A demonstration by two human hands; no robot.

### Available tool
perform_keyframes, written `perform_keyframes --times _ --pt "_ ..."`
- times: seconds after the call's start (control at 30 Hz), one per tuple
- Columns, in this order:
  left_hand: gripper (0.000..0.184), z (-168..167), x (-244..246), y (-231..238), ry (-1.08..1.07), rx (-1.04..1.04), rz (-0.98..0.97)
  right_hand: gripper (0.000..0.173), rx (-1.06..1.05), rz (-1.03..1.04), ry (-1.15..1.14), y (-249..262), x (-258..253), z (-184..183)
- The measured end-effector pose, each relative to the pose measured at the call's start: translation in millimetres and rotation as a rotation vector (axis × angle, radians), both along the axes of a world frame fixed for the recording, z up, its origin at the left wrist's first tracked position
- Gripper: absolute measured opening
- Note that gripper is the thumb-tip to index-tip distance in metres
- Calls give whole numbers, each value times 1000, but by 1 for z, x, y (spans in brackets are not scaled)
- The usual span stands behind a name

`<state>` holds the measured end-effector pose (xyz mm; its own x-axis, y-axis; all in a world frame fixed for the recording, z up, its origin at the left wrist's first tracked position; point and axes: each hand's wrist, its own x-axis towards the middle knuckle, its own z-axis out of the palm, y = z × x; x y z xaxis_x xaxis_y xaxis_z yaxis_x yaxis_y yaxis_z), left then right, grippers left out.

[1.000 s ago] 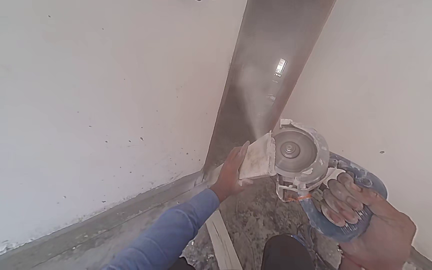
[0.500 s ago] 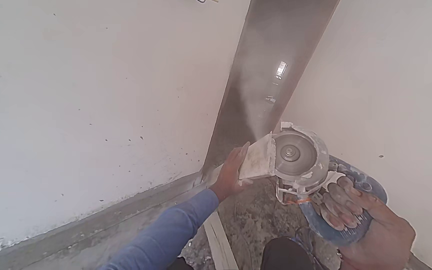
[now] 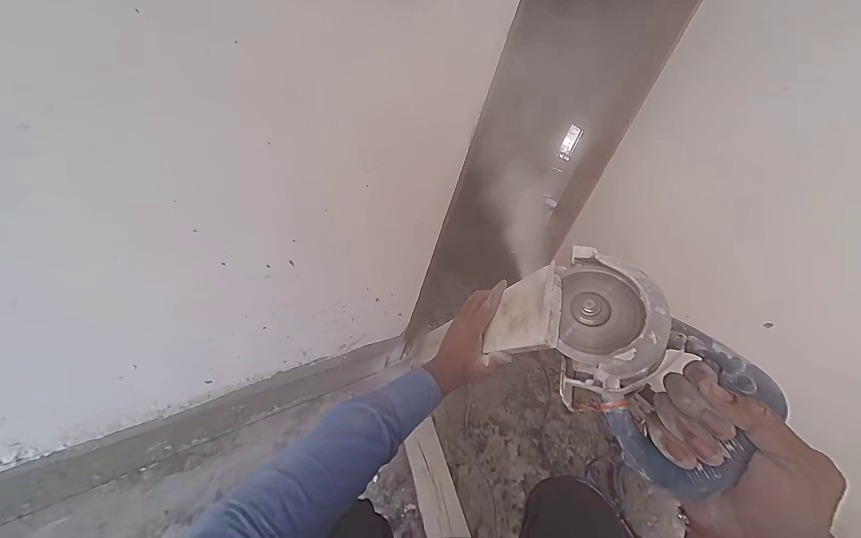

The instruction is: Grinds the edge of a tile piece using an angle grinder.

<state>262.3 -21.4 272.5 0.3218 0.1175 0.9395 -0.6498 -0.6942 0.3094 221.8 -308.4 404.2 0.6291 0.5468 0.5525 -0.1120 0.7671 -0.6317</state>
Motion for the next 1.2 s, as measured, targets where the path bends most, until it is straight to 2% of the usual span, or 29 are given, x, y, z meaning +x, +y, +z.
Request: perform_keyframes --times 1.2 --pt "118 4 5 0 83 -14 10 12 -24 28 -31 -10 -7 -2"
